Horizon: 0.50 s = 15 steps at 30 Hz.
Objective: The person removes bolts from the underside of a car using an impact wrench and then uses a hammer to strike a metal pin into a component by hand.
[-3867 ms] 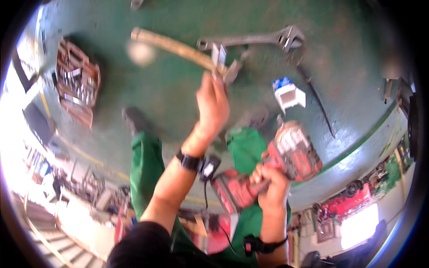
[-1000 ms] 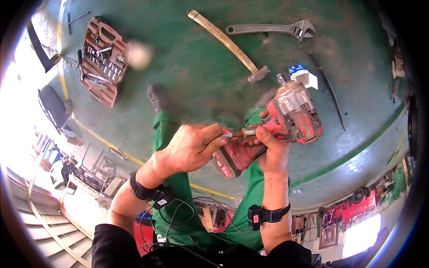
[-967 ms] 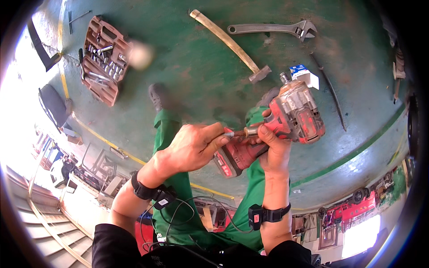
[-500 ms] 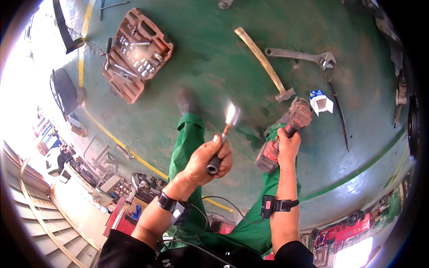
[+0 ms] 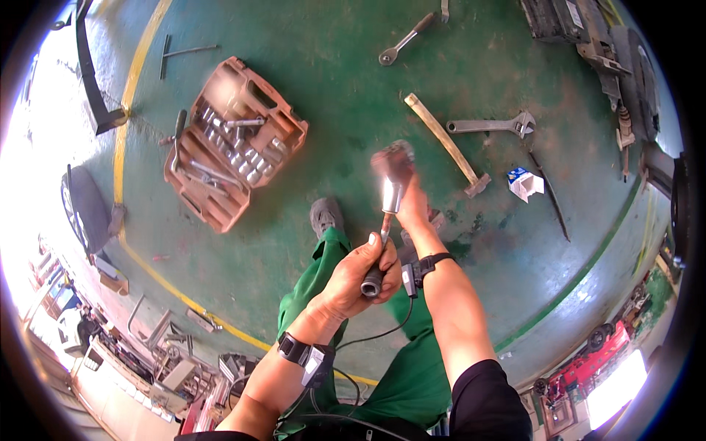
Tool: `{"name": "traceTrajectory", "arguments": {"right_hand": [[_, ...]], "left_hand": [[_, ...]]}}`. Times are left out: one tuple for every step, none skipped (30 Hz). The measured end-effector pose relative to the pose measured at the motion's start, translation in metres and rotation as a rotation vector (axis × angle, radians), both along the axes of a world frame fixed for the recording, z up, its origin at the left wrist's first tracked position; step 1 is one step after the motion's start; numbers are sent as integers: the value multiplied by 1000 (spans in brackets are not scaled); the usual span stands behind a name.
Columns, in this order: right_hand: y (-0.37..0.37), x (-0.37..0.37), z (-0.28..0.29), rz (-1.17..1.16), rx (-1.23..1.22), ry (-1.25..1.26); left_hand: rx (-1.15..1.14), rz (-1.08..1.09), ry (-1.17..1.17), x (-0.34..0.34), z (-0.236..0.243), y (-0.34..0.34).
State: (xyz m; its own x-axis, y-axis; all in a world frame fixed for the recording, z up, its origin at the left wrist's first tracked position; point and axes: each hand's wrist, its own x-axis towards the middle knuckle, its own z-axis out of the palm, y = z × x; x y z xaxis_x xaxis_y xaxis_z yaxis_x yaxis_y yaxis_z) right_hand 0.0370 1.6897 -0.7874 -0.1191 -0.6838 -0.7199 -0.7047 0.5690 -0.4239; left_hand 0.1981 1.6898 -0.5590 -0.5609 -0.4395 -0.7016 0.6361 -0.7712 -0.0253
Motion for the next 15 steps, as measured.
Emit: {"name": "traceTrajectory", "arguments": {"right_hand": [[2,3,-26,58,-47,0],[5,6,-53,117,-92,2],[13,7,-85,168,-134,5],[18,4,-106,163,-129,-51],[24,0,-125,154,-126,-104],[26,-5,-135,142,-143,-136],[18,-9,-135,114,-189,-169],[20,-17,-129,42,-223,-212],[11,-24,-109,-48,-238,-304],[-9,-28,-67,-159,-162,-493],[-30,-35,-21,-291,-79,-657],[-44,-43,23,-438,52,-924],[-46,-54,50,-513,84,-1041],[-50,-63,74,-583,129,-1159],[-47,-70,88,-585,83,-1126]], "left_hand": [[-25,-6,11,2,-13,0],[-71,-50,-27,3,-24,-5],[-114,-101,-66,2,-35,-11],[-162,-145,-101,-1,-44,-18],[-214,-217,-126,-4,-53,-25],[-241,-209,-116,-8,-59,-34],[-271,-193,-95,-14,-61,-44],[-301,-184,-71,-22,-64,-50],[-315,-194,-25,-29,-74,-52],[-317,-217,-31,-34,-85,-54],[-321,-254,-30,-38,-95,-55],[-322,-297,-28,-44,-106,-55],[-342,-359,-41,-54,-121,-51],[-372,-409,-58,-65,-130,-49],[-400,-463,-67,-75,-135,-47]]}}
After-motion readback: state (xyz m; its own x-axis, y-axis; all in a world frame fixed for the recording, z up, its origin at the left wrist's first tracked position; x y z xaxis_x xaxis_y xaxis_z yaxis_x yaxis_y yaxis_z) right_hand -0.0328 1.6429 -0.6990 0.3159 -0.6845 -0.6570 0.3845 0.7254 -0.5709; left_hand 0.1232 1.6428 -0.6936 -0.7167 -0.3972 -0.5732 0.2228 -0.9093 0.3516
